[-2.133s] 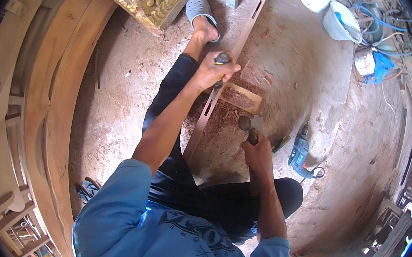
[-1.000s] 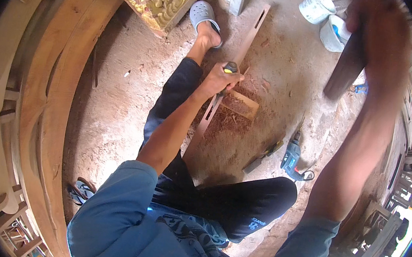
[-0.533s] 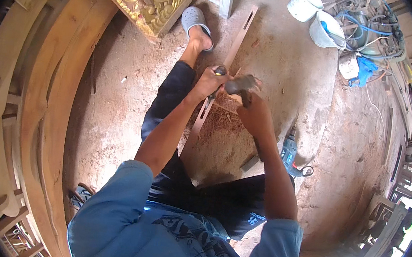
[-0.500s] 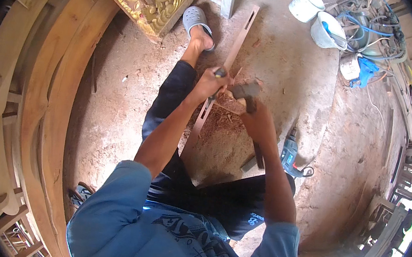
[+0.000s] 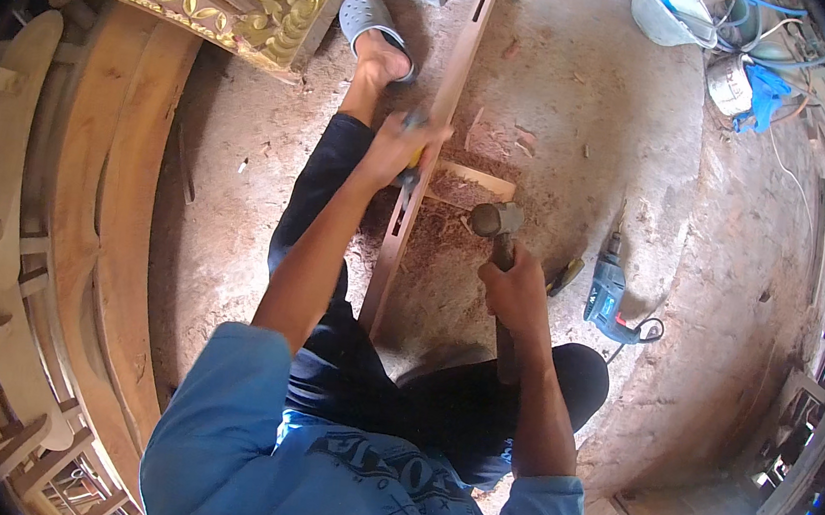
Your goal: The person sits on the floor and uses a chisel and mallet to carve a rectangular wooden piece. They repeatedly strike the chisel to remove wood shavings and shape the piece.
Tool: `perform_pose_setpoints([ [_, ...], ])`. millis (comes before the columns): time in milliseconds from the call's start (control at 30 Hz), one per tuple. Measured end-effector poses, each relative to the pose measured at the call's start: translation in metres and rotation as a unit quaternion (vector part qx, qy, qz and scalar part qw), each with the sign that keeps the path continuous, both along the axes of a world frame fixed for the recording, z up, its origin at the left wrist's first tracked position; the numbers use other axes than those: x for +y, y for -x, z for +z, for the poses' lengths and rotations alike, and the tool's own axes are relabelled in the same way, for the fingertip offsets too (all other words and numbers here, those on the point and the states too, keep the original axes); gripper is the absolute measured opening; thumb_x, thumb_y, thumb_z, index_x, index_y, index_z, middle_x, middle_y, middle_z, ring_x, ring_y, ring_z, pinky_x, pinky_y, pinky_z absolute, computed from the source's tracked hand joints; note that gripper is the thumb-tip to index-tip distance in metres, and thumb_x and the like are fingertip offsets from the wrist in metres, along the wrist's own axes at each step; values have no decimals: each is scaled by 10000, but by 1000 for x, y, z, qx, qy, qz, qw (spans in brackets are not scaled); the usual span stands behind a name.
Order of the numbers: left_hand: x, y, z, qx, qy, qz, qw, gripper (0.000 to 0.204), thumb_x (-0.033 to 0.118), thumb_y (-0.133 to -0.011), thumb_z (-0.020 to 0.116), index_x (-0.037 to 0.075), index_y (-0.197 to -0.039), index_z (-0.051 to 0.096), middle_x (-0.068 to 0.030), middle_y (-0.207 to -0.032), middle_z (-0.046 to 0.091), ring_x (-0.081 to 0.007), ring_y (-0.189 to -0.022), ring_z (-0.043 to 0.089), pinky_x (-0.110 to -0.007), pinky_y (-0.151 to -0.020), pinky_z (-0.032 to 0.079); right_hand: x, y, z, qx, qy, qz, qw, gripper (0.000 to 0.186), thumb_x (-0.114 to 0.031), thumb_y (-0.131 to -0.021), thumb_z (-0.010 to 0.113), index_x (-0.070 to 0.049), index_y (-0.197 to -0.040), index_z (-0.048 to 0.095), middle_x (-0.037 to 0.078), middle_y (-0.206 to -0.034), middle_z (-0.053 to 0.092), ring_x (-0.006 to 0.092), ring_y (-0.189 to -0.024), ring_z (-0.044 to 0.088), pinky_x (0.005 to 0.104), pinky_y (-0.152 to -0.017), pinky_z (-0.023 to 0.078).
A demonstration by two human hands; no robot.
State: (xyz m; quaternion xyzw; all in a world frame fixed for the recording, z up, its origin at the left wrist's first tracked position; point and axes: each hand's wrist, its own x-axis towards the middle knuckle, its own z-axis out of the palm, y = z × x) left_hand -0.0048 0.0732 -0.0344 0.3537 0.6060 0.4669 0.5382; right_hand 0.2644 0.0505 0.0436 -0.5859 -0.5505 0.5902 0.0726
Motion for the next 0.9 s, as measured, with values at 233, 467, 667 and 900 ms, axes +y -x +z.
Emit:
perform_pose_setpoints([
  [233, -27, -68, 3, 153, -62, 403, 900, 321, 243, -853, 815, 8, -742, 626, -19, -610, 589, -85, -569, 529, -290, -540, 432, -15, -2, -12, -41, -66, 59, 995, 251, -131, -784, 640, 52, -943, 572, 166, -671, 582, 273, -619, 632, 432, -603, 494],
  [467, 47, -21, -23, 198, 80, 166, 963, 478, 441, -853, 786, 19, -697, 623, -106, -625, 634, -191, -599, 626, -364, -564, 495, -23, -6, -22, -60, -58, 89, 992, 384, -170, -782, 649, 48, -1095, 599, 304, -822, 659, 466, -828, 682, 479, -740, 520],
  [667, 5, -2, -22, -182, 168, -2, 969, 425, 484, -871, 776, 113, -838, 572, -10, -624, 552, -118, -515, 539, -301, -474, 455, -20, -9, -16, -79, -69, 94, 990, 452, -173, -792, 651, 47, -1180, 574, 323, -884, 663, 496, -904, 665, 509, -804, 509],
  [900, -42, 32, 47, -138, -10, 249, 959, 413, 463, -877, 777, 124, -866, 542, -17, -643, 533, -147, -502, 515, -313, -489, 464, -23, -10, -31, -96, -134, 125, 978, 382, -197, -796, 664, 40, -1089, 600, 344, -930, 654, 520, -959, 634, 544, -820, 494],
])
